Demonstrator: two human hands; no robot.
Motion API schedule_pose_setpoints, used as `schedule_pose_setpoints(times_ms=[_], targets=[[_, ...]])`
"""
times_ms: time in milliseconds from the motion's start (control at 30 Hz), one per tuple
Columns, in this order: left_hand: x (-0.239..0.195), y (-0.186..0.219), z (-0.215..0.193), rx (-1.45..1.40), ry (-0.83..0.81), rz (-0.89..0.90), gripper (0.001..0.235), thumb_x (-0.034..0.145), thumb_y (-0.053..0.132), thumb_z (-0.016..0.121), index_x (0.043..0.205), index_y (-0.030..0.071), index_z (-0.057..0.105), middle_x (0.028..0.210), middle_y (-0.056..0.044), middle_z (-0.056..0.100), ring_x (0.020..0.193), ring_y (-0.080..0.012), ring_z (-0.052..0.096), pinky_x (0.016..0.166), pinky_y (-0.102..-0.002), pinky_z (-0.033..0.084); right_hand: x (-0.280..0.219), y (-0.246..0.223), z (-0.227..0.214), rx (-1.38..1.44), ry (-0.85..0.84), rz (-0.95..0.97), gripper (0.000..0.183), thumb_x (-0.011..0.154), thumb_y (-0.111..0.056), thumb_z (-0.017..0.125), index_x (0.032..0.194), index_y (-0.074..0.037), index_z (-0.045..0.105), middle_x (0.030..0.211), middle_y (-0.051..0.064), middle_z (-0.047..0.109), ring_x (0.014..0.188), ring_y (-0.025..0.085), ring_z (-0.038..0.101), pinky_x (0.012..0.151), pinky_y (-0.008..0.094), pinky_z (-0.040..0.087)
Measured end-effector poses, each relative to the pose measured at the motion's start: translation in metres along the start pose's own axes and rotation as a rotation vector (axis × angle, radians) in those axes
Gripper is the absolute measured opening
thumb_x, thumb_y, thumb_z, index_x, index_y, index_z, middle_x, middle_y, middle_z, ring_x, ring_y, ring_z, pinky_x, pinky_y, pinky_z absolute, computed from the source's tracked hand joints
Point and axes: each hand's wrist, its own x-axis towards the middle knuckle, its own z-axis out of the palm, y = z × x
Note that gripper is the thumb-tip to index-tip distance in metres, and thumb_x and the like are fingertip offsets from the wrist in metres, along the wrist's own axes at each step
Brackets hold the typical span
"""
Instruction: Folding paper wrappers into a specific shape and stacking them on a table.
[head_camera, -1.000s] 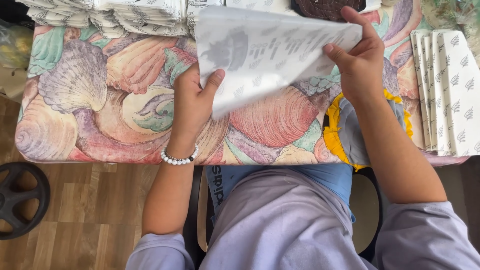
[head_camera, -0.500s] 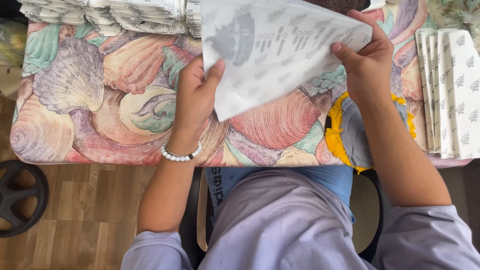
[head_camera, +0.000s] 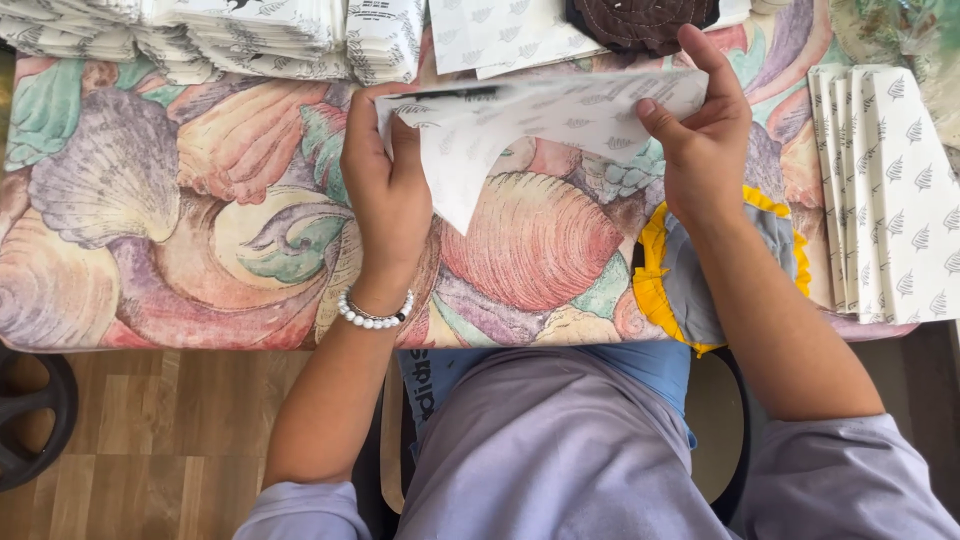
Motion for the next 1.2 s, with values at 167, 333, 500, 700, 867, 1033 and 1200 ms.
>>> schedule_pose_setpoints(times_ms=[167, 333, 500, 700, 867, 1033, 1200], targets=[[0.030, -0.005, 0.010, -0.081, -0.045, -0.129, 0.025, 0.109, 0.018, 0.045, 0.125, 0.000, 0.046, 0.122, -0.013, 0.054, 0.118, -0.0237, 0.049, 0.104, -0.036, 0.038, 0.003, -0.007, -0.006, -0.130, 0.022, -0.122, 0.060, 0.100, 0.014, 0.072, 0.151, 0.000, 0.044, 0.158, 0.014, 0.043, 0.150, 0.026, 0.037, 0.125, 0.038, 0.039], [0.057, -0.027, 0.031, -0.135, -0.100, -0.281, 0.047, 0.107, 0.019, 0.047, 0.147, -0.006, 0.039, 0.157, -0.023, 0.042, 0.150, -0.0340, 0.034, 0.125, -0.045, 0.027, 0.004, 0.001, -0.021, -0.046, 0.076, -0.076, 0.068, 0.101, 0.015, 0.072, 0.158, -0.005, 0.041, 0.167, 0.011, 0.040, 0.125, 0.019, 0.059, 0.103, 0.032, 0.055], [0.047, -0.043, 0.051, -0.068, -0.060, -0.201, 0.074, 0.106, 0.045, 0.050, 0.154, -0.006, 0.027, 0.163, -0.023, 0.033, 0.155, -0.0342, 0.029, 0.129, -0.044, 0.024, 0.008, -0.009, -0.014, 0.260, 0.165, 0.232, 0.084, 0.095, 0.013, 0.070, 0.163, -0.011, 0.027, 0.171, 0.011, 0.039, 0.118, 0.019, 0.068, 0.109, 0.031, 0.065], [0.052, -0.029, 0.038, -0.039, -0.064, 0.009, 0.013, 0.110, 0.020, 0.048, 0.107, 0.008, 0.055, 0.090, 0.000, 0.058, 0.083, -0.0125, 0.052, 0.077, -0.027, 0.044, 0.008, 0.001, -0.020, 0.017, 0.183, 0.044, 0.064, 0.103, 0.012, 0.068, 0.158, -0.006, 0.039, 0.163, 0.009, 0.043, 0.125, 0.020, 0.059, 0.107, 0.034, 0.056], [0.048, -0.026, 0.040, -0.089, -0.016, 0.000, 0.016, 0.110, 0.018, 0.047, 0.118, 0.007, 0.054, 0.107, -0.006, 0.064, 0.098, -0.0179, 0.062, 0.087, -0.029, 0.052, 0.006, 0.001, -0.013, 0.032, 0.186, 0.066, 0.068, 0.102, 0.011, 0.067, 0.160, -0.007, 0.036, 0.161, 0.009, 0.047, 0.112, 0.017, 0.058, 0.104, 0.033, 0.054], [0.042, -0.021, 0.041, 0.011, -0.085, -0.033, 0.038, 0.110, 0.035, 0.041, 0.130, 0.003, 0.046, 0.115, -0.012, 0.066, 0.108, -0.0261, 0.065, 0.093, -0.038, 0.051, 0.006, 0.009, -0.016, 0.102, 0.183, 0.060, 0.066, 0.107, 0.017, 0.064, 0.161, -0.007, 0.035, 0.169, 0.008, 0.039, 0.131, 0.025, 0.063, 0.117, 0.039, 0.058], [0.052, -0.028, 0.029, 0.023, -0.108, -0.053, 0.016, 0.106, 0.013, 0.063, 0.092, 0.008, 0.057, 0.072, 0.004, 0.044, 0.067, -0.0080, 0.036, 0.059, -0.022, 0.031, 0.006, 0.008, -0.021, 0.017, 0.199, 0.018, 0.065, 0.104, 0.018, 0.067, 0.158, -0.006, 0.040, 0.161, 0.008, 0.047, 0.127, 0.021, 0.061, 0.113, 0.034, 0.056]])
